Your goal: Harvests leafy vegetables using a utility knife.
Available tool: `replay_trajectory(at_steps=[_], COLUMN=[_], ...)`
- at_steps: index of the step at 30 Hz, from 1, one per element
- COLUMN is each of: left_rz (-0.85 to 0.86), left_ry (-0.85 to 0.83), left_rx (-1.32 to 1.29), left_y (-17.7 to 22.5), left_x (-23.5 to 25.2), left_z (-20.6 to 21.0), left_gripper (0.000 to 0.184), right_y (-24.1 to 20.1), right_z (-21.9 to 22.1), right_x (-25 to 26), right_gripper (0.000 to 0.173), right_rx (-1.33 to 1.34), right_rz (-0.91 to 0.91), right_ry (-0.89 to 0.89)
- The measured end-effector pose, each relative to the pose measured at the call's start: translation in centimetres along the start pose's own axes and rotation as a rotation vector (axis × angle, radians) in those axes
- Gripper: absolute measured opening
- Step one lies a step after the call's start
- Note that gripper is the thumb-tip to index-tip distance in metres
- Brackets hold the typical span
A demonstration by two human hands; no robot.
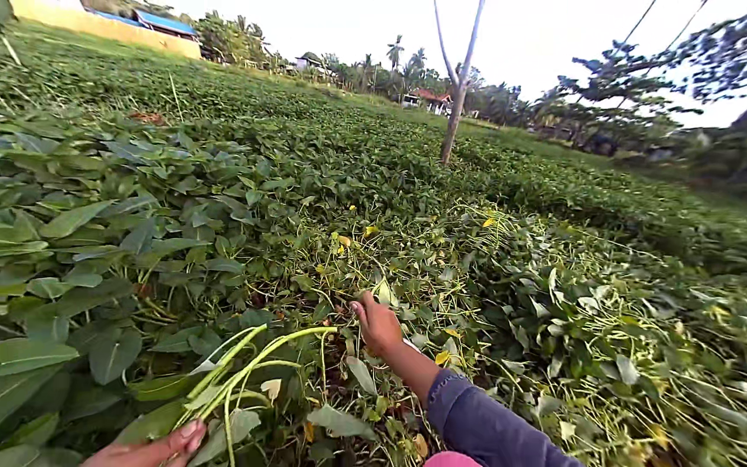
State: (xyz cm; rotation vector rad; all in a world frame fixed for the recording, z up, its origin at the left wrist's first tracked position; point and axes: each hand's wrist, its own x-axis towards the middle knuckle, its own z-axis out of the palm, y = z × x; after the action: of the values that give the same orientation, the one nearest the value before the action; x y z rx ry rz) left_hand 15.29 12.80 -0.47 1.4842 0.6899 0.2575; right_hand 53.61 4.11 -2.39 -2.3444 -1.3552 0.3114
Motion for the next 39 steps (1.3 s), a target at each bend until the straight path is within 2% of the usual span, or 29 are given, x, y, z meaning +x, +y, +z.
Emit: replay_trajectory(at_steps=[2, 3, 4, 6, 8, 9, 10, 11, 12, 14, 15, 16, 17, 18, 19, 21, 22, 23, 25, 27, 29, 31, 32, 34, 37, 39], left_rz=[0.068, 0.101, 0.144, 0.19, 0.208, 0.239, 0.267, 0.3, 0.343, 0.354, 0.348, 0.331, 0.325, 0.297, 0.28, 0.218, 0.164, 0.073, -0.056, -0.153, -0.225, -0.254, -0.274, -0.331, -0.361, -0.314], left_ry=[0.153, 0.261, 0.379, 0.628, 0.873, 0.996, 1.098, 1.196, 1.252, 1.312, 1.359, 1.376, 1.387, 1.484, 1.674, 1.433, 1.467, 1.58, 1.546, 1.378, 1.228, 1.088, 1.036, 0.98, 1.012, 1.053], left_rx=[-0.033, -0.079, -0.15, -0.299, -0.366, -0.376, -0.354, -0.313, -0.271, -0.174, -0.139, -0.107, -0.101, -0.089, -0.092, -0.048, -0.06, -0.046, -0.065, -0.083, -0.099, -0.105, -0.128, -0.161, -0.213, -0.276], left_y=[0.5, 0.9, 1.4, 2.9, 4.6, 5.0, 5.1, 5.2, 5.0, 4.9, 5.2, 5.4, 5.3, 5.3, 5.2, 3.8, 3.8, 4.1, 2.4, 0.1, -2.4, -4.6, -5.3, -6.5, -7.4, -8.1], left_x=[-1.7, -2.9, -4.5, -9.7, -15.8, -19.2, -22.8, -26.4, -30.1, -37.2, -40.1, -42.7, -45.2, -46.3, -45.8, -48.6, -47.2, -44.4, -41.2, -37.9, -35.1, -33.6, -33.1, -32.4, -30.5, -29.2], left_z=[-2.0, -2.9, -3.6, -4.8, -6.0, -6.4, -6.5, -6.4, -6.5, -7.1, -7.1, -6.5, -5.7, -4.2, -2.5, -1.1, 0.1, 1.5, 2.8, 3.8, 4.9, 5.6, 6.1, 6.6, 6.5, 6.8], left_gripper=[0.026, 0.03, 0.034, 0.04, 0.037, 0.031, 0.025, 0.023, 0.024, 0.027, 0.031, 0.032, 0.03, 0.029, 0.029, 0.031, 0.03, 0.029, 0.029, 0.027, 0.022, 0.018, 0.017, 0.02, 0.026, 0.024], right_y=[3.1, 4.2, 4.6, 2.8, -3.3, -7.6, -13.8, -22.2, -27.4, -30.7, -29.5, -27.3, -27.2, -27.8, -28.8, -30.7, -31.6, -32.7, -34.8, -36.0, -36.1, -35.4, -34.4, -32.1, -31.3, -33.1], right_z=[-1.2, -1.8, -2.2, -2.6, -3.4, -3.9, -4.7, -4.8, -5.4, -5.3, -3.5, 0.8, 4.6, 7.0, 8.5, 9.9, 10.3, 10.7, 11.5, 12.8, 12.9, 10.3, 8.8, 6.6, 7.0, 8.9], right_x=[-0.5, -0.8, -1.0, -0.3, 0.6, -0.1, -3.0, -9.5, -13.6, -15.2, -12.4, -6.9, -5.3, -5.7, -7.0, -9.5, -10.4, -11.1, -11.9, -11.4, -10.0, -9.0, -8.6, -7.9, -8.3, -10.7], right_gripper=[0.048, 0.052, 0.057, 0.071, 0.072, 0.066, 0.054, 0.041, 0.036, 0.029, 0.026, 0.027, 0.027, 0.024, 0.021, 0.017, 0.02, 0.025, 0.043, 0.05, 0.035, 0.025, 0.027, 0.03, 0.024, 0.047], right_rx=[-0.053, -0.085, -0.113, -0.188, -0.257, -0.253, -0.248, -0.279, -0.32, -0.285, -0.105, 0.17, 0.311, 0.434, 0.522, 0.5, 0.395, 0.244, -0.156, -0.537, -0.822, -1.016, -1.039, -0.927, -0.471, -0.34], right_rz=[0.111, 0.164, 0.208, 0.209, 0.003, -0.172, -0.259, -0.024, -0.009, -0.262, -0.508, -0.858, -0.925, -0.934, -0.961, -1.199, -1.406, -1.588, -1.775, -1.799, -1.73, -1.621, -1.615, -1.668, -1.813, -1.797], right_ry=[0.092, 0.057, -0.06, -0.456, -0.808, -0.936, -0.993, -0.769, -0.688, -0.794, -0.962, -1.221, -1.238, -1.165, -1.075, -0.903, -0.807, -0.745, -0.742, -0.745, -0.706, -0.676, -0.682, -0.728, -0.649, -0.683])
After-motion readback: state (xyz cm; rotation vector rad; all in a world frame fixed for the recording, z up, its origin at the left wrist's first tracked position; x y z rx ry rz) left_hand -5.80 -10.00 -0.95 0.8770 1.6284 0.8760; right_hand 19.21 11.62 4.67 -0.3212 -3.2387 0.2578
